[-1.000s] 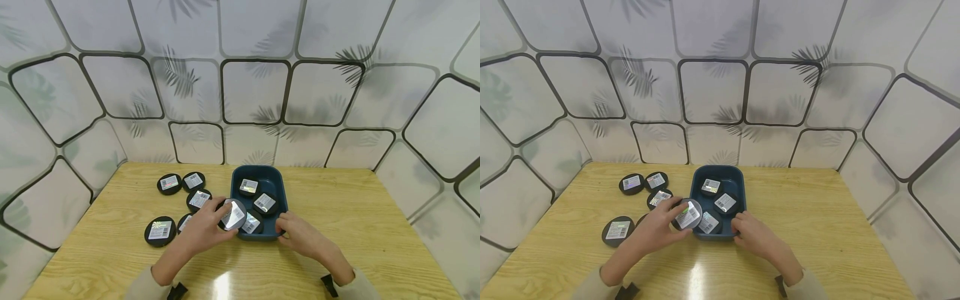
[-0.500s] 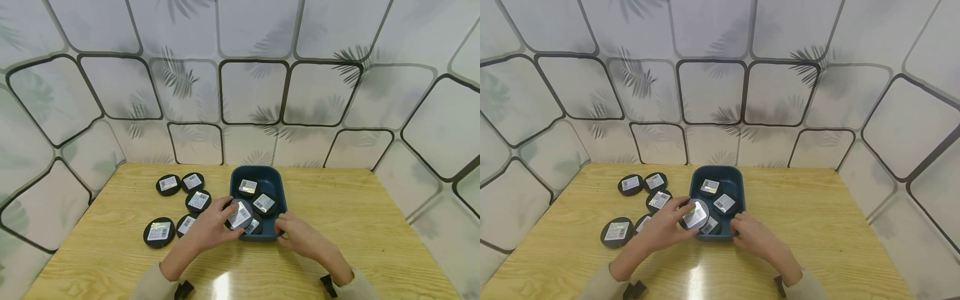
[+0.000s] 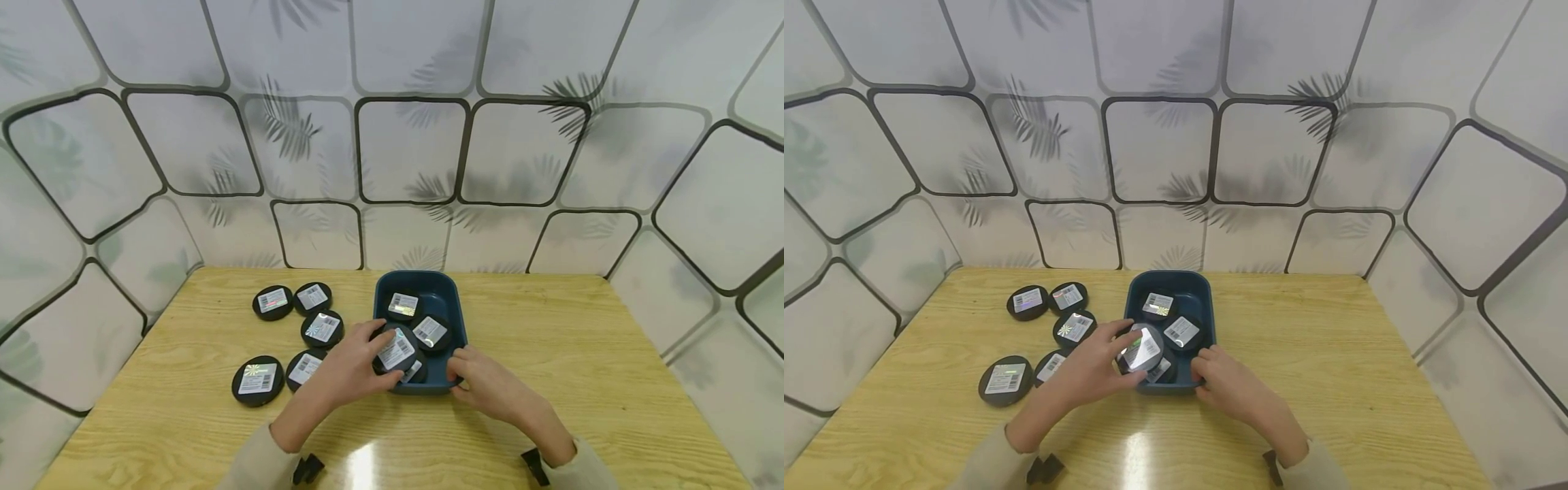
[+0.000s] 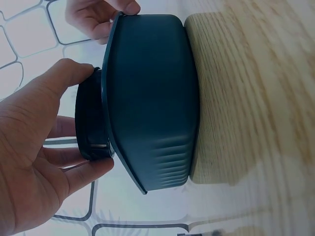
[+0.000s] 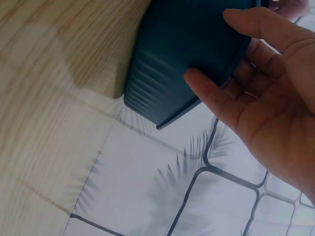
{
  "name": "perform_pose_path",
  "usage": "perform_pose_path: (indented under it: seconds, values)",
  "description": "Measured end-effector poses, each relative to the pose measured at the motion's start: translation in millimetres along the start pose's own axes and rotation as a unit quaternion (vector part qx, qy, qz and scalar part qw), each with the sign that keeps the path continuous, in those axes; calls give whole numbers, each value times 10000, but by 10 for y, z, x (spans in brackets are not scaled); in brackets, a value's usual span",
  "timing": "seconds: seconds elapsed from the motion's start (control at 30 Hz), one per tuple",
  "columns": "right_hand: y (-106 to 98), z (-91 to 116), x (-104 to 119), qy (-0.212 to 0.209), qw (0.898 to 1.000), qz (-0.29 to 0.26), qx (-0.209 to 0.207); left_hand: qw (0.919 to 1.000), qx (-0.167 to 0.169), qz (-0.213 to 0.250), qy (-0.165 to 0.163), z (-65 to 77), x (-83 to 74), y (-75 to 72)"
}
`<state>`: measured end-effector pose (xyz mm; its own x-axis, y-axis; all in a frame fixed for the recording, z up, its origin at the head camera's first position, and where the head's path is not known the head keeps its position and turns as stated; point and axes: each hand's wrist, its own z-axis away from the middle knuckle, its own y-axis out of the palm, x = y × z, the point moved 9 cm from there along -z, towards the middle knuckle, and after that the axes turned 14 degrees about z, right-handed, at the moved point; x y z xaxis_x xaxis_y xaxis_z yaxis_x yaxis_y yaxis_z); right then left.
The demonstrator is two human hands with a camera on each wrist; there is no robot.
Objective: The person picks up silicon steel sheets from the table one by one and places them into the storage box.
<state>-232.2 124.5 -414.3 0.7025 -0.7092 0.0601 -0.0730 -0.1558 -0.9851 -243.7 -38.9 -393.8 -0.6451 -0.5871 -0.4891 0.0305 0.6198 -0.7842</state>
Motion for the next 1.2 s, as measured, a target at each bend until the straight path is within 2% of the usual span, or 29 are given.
perform_pose_path:
  seconds: [0.43,0.7,1.2]
  values:
    - [-7,5,14,-73,9998,94,-145,9997,76,-214,58,-55,6,54]
    - [-31,15,33,-115,9997,47,-197,9998,169,-65,3,-80,14,80]
    - [-28,16,31,-110,9998,17,-184,9995,292,-88,-6,-120,54,123]
